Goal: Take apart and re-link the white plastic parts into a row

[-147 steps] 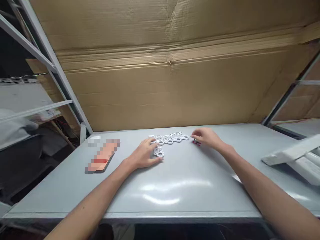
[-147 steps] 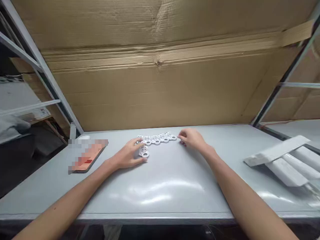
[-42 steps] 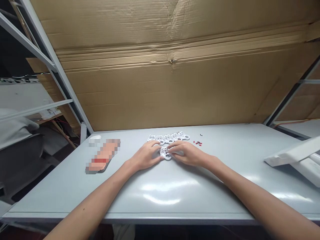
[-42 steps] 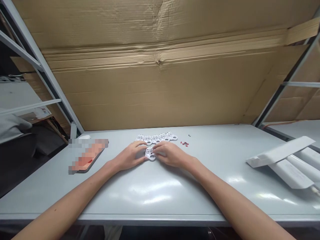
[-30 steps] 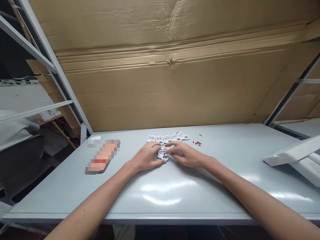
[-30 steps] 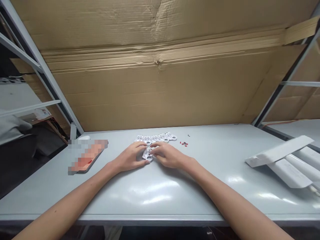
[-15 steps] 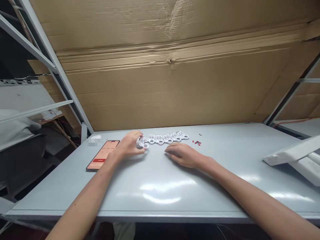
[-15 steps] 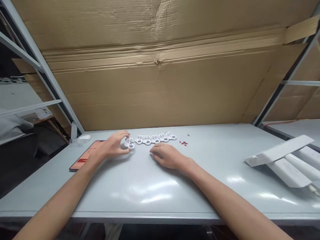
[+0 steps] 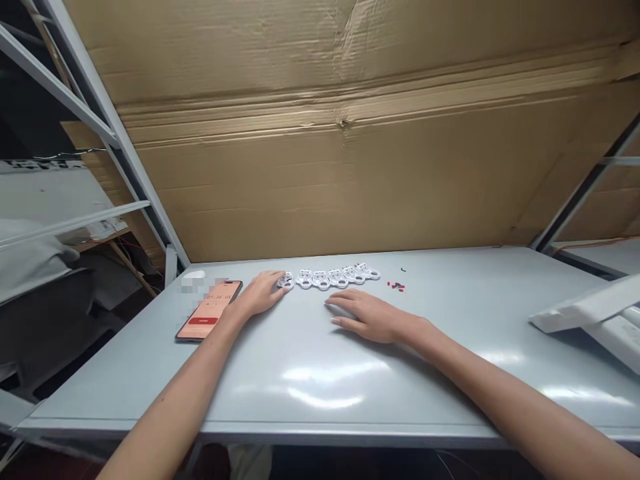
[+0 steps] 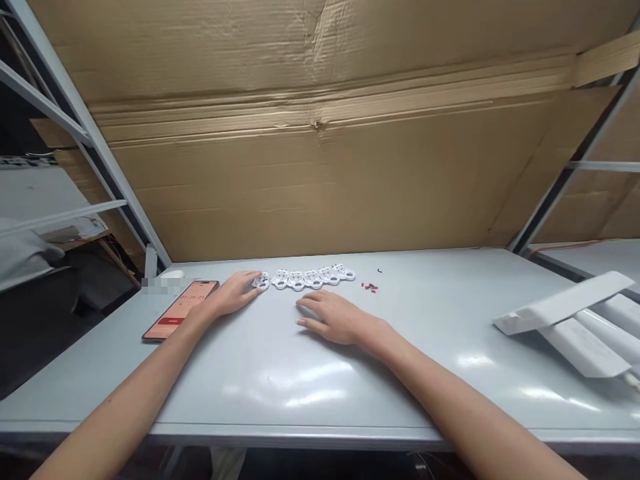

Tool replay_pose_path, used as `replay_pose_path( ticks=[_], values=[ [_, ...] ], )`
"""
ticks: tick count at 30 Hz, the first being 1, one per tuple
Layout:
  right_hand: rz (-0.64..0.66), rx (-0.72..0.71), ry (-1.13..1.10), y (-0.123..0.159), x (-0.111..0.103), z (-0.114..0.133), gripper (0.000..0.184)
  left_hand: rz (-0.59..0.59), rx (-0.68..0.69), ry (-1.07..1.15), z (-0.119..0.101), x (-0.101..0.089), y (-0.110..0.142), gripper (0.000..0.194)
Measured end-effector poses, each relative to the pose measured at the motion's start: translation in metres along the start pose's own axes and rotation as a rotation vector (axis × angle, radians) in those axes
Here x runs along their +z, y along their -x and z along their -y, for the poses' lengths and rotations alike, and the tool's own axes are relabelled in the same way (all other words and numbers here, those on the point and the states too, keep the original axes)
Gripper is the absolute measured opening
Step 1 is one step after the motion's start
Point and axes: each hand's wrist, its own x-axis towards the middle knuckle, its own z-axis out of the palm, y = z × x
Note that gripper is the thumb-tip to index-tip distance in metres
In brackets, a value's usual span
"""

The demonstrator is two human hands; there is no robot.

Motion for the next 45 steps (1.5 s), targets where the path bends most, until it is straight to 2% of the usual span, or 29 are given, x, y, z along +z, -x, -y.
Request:
replay_pose_path(
  ticks=[6, 11, 17, 21, 25, 28, 29, 31, 34, 36, 39, 45],
  values=[
    [0.025, -0.008, -0.004, 0.001, 0.000, 0.000, 0.048, 0.006, -0.009, 0.008, 0.008, 0.017, -0.006, 0.057],
    [0.036, -0.010, 0.008, 0.001, -0.002, 0.001, 0.048, 0.008, 0.003, 0.012, 0.008, 0.021, -0.008, 0.056],
    [0.006, -0.036, -0.012, 0.001, -0.005, 0.004, 0.038, -0.037, -0.032, -0.042, -0.007, 0.018, -0.004, 0.053],
    [-0.080, -0.026, -0.003, -0.001, -0.005, -0.001, 0.031, -0.087, 0.123, -0.016, -0.025, 0.014, -0.003, 0.046],
    [-0.327, 0.147, 0.029, 0.002, -0.014, -0.024, 0.030, -0.056, 0.218, -0.010, -0.040, 0.010, -0.002, 0.040],
    [-0.437, 0.453, 0.043, 0.010, -0.031, -0.046, 0.029, -0.058, 0.212, -0.012, -0.046, 0.006, 0.000, 0.037],
    [-0.426, 0.546, 0.057, 0.014, -0.037, -0.052, 0.027, -0.071, 0.215, -0.003, -0.047, 0.005, 0.000, 0.036],
    [-0.297, 0.701, 0.055, 0.022, -0.047, -0.062, 0.024, -0.100, 0.231, 0.020, -0.050, 0.004, 0.001, 0.035],
    [-0.142, 0.795, 0.006, 0.031, -0.054, -0.071, 0.021, -0.126, 0.254, 0.040, -0.052, 0.004, 0.001, 0.034],
    [-0.116, 0.808, -0.030, 0.035, -0.053, -0.076, 0.021, -0.137, 0.265, 0.035, -0.052, 0.005, 0.001, 0.033],
    [-0.151, 0.781, -0.041, 0.036, -0.047, -0.082, 0.022, -0.144, 0.271, 0.015, -0.051, 0.007, 0.001, 0.036],
    [-0.174, 0.711, -0.043, 0.032, -0.042, -0.087, 0.016, -0.055, 0.204, 0.010, -0.045, 0.014, 0.000, 0.048]
  ],
)
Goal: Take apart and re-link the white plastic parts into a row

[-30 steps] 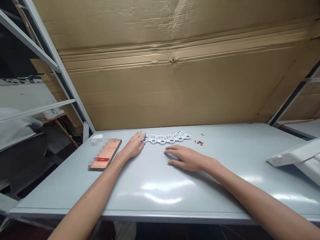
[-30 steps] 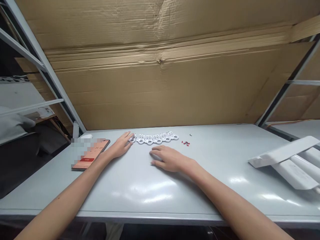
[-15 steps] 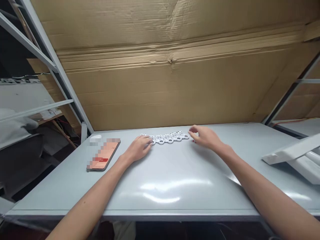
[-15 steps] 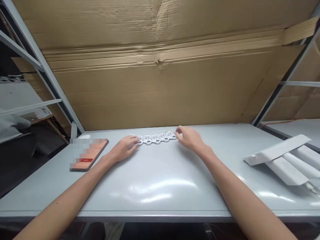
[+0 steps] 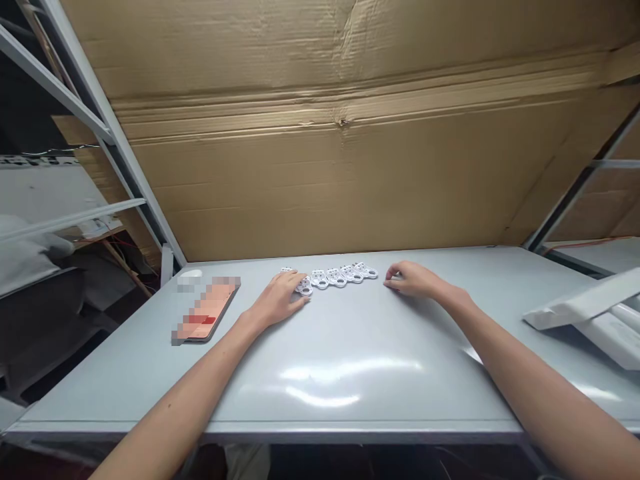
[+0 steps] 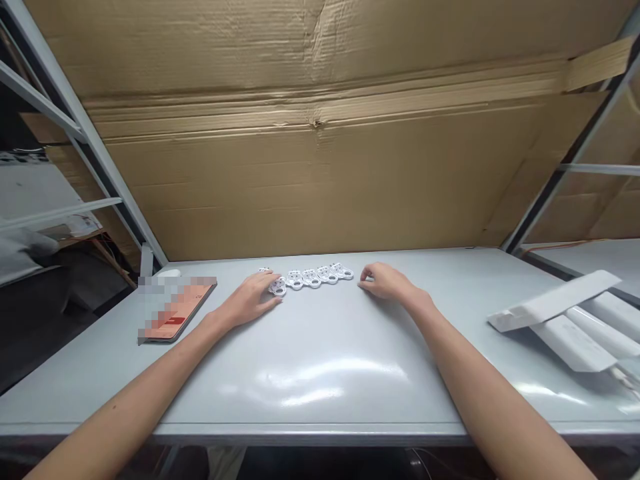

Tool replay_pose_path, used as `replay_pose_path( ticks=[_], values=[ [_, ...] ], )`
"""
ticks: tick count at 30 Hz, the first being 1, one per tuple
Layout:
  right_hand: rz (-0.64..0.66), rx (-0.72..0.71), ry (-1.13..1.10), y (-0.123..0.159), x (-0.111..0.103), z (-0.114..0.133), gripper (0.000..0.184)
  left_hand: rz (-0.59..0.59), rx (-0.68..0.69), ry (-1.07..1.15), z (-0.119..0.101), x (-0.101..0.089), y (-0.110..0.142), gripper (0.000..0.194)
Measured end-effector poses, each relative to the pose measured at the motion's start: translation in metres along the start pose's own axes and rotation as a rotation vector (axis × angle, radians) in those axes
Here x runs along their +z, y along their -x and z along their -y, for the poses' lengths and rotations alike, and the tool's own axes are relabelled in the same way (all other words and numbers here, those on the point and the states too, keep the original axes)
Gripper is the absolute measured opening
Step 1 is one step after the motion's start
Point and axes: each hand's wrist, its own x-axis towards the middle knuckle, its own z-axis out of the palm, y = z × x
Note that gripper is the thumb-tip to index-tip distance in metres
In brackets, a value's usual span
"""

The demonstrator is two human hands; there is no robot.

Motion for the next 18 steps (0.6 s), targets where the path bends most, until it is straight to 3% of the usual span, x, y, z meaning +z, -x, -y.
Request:
replay_pose_path(
  ticks=[7, 13, 18],
  values=[
    [-0.015, 0.008, -0.047, -0.003, 0.006, 0.001, 0.013, -0.020, 0.018, 0.010, -0.005, -0.009, -0.001, 0.038],
    [-0.038, -0.024, -0.077, 0.000, -0.002, 0.007, 0.010, 0.011, 0.065, 0.077, -0.018, -0.023, 0.002, 0.043],
    [-0.120, -0.133, -0.322, 0.002, -0.003, 0.021, 0.021, 0.035, 0.148, 0.101, -0.038, -0.018, 0.004, 0.046]
  ],
)
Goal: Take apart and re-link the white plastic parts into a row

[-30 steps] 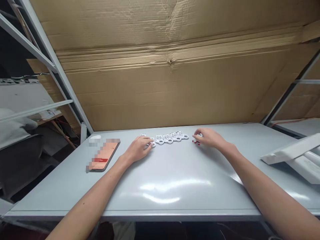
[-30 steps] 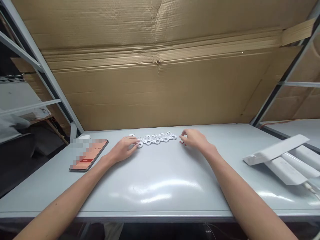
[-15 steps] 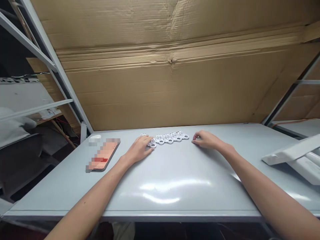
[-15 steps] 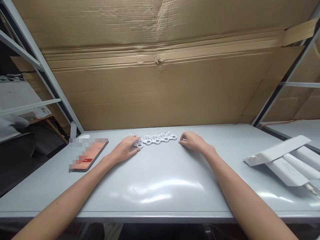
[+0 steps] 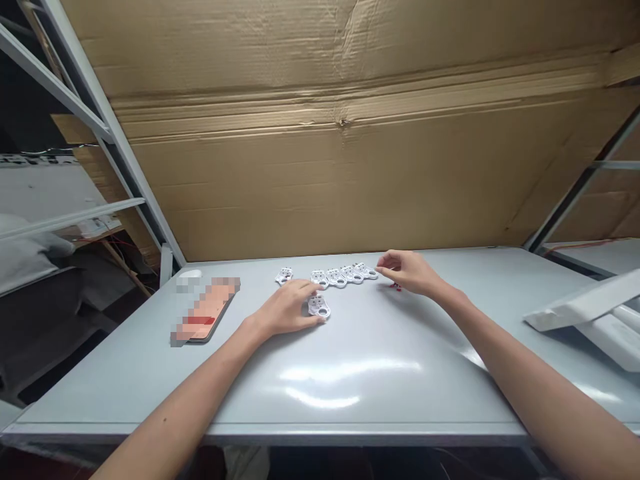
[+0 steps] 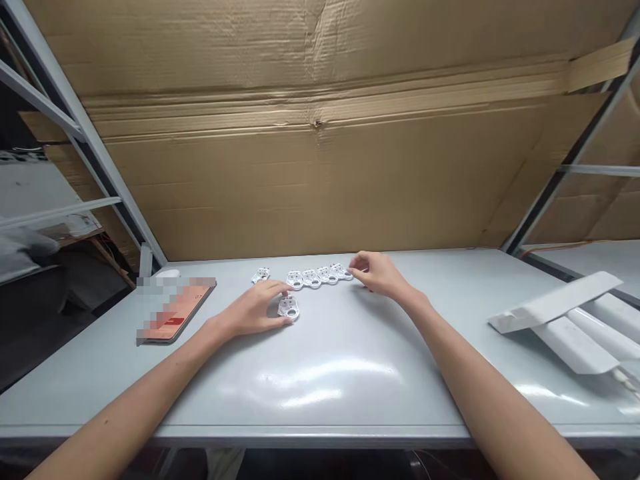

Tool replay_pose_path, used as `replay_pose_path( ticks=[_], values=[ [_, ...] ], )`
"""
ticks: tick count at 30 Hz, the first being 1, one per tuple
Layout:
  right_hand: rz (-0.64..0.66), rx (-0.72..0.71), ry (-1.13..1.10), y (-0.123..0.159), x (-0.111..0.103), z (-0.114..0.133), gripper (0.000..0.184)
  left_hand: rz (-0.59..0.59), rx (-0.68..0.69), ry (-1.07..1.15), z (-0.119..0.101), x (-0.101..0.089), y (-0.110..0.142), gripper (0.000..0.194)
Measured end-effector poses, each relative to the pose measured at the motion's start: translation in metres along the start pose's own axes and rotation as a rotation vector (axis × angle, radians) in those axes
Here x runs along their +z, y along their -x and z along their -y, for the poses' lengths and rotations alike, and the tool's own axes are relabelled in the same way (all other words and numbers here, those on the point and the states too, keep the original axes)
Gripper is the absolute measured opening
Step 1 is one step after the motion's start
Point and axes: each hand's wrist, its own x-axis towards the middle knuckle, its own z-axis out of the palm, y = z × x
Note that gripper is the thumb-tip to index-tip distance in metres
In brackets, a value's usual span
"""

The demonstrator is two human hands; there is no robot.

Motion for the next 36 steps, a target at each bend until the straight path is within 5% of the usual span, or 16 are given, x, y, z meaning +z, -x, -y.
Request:
replay_pose_path(
  ticks=[4, 9, 20, 36],
  values=[
    [0.020, -0.127, -0.306, 0.001, 0.020, 0.016, 0.035, 0.011, 0.046, -0.021, -0.009, 0.007, -0.002, 0.055],
    [0.133, -0.026, -0.489, 0.007, 0.038, 0.028, 0.041, 0.008, 0.041, -0.030, -0.002, 0.004, 0.000, 0.047],
    [0.271, 0.036, -0.666, 0.012, 0.041, 0.032, 0.036, -0.069, 0.060, -0.034, 0.004, 0.012, 0.000, 0.028],
    [0.375, 0.223, -0.855, 0.012, 0.043, 0.035, 0.018, -0.081, 0.090, -0.070, 0.007, 0.017, 0.001, 0.029]
  ],
)
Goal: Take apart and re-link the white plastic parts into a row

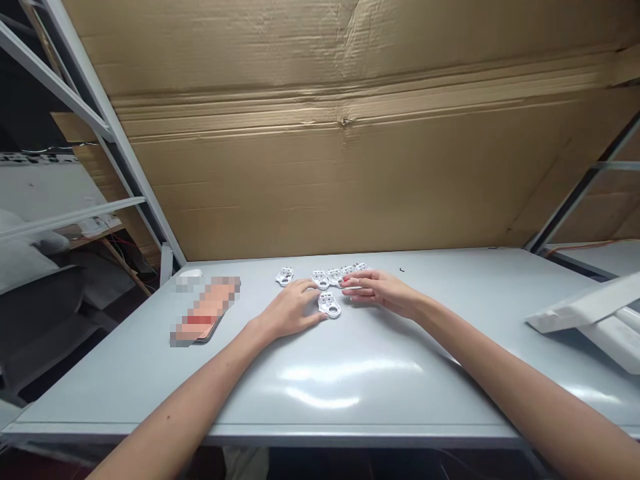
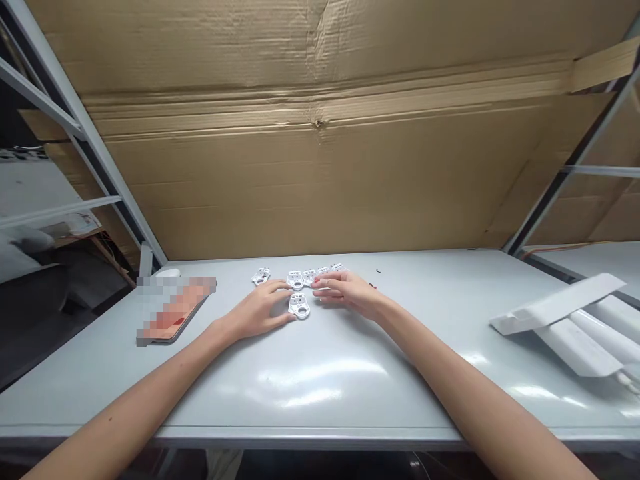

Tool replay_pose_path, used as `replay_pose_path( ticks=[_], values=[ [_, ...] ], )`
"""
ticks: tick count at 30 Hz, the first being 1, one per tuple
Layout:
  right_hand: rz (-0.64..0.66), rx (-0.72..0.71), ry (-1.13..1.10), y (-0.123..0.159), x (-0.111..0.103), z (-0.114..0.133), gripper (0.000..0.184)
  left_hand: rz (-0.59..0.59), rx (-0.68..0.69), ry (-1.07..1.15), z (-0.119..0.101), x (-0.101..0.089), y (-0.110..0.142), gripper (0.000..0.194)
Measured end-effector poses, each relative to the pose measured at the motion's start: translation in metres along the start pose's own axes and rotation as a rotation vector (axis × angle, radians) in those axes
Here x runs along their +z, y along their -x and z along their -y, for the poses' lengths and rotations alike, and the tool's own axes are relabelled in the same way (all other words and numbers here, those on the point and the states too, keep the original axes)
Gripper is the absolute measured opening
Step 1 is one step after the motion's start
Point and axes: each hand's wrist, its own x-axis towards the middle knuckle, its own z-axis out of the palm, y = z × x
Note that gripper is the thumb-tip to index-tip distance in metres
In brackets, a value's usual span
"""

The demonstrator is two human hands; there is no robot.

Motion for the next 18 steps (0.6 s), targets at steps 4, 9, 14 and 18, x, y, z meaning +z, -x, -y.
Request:
replay_pose_path(
  ticks=[4, 9, 14, 18],
  values=[
    [-0.008, -0.057, 0.074, 0.000, -0.001, -0.003, 0.025, -0.002, -0.003, 0.008, 0.000, 0.000, 0.000, 0.030],
    [-0.008, -0.181, 0.195, -0.003, 0.000, -0.007, 0.033, 0.012, -0.022, -0.006, -0.001, 0.000, -0.001, 0.026],
    [-0.068, -0.359, 0.502, -0.005, 0.005, -0.010, 0.027, 0.012, -0.010, 0.012, -0.002, 0.001, -0.001, 0.028],
    [-0.117, -0.477, 0.708, -0.005, 0.007, -0.014, 0.018, 0.019, 0.000, 0.019, -0.004, 0.001, -0.001, 0.031]
  ],
)
